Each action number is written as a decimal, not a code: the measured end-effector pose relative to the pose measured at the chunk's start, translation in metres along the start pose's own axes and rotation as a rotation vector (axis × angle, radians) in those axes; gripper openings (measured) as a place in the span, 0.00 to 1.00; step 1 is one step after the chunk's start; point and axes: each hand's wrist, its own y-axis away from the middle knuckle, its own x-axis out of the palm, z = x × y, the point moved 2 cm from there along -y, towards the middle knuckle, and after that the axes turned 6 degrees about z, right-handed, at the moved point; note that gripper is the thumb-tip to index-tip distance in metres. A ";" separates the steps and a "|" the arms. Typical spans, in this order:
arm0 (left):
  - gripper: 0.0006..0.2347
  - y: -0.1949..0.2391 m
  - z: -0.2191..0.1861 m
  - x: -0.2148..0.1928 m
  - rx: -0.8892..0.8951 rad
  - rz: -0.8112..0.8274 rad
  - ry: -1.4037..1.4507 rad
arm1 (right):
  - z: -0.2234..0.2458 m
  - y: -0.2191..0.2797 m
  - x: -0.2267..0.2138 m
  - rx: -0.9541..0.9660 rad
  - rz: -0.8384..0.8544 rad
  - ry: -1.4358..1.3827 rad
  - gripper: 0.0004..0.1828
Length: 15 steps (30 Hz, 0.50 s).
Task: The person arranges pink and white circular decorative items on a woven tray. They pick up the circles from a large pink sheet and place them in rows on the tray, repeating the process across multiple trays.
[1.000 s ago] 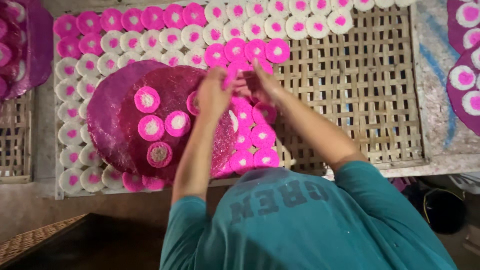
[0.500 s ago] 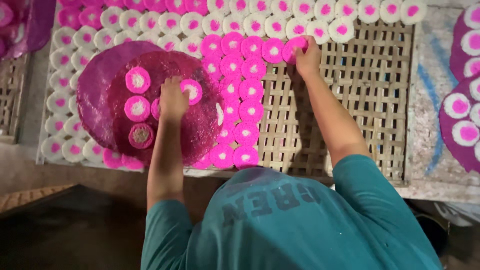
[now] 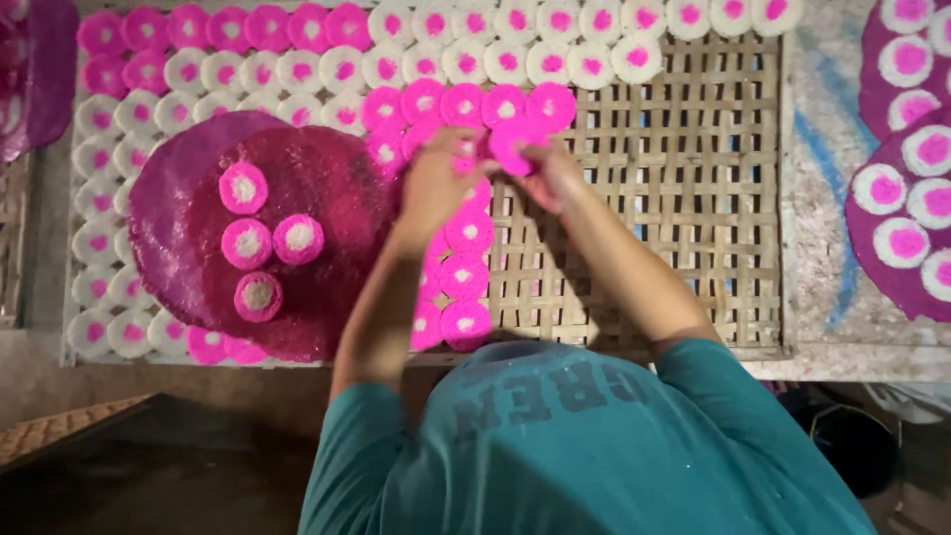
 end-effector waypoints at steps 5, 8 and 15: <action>0.20 0.024 0.151 -0.096 -0.105 -0.678 -0.378 | 0.079 -0.029 -0.081 -0.312 -0.204 0.790 0.19; 0.32 0.051 0.239 -0.143 -0.455 -0.918 -1.130 | 0.102 -0.035 -0.097 -0.403 -0.206 1.166 0.17; 0.19 0.068 0.297 -0.158 -0.749 -0.633 -0.309 | 0.112 -0.006 -0.055 -0.828 -0.467 1.761 0.26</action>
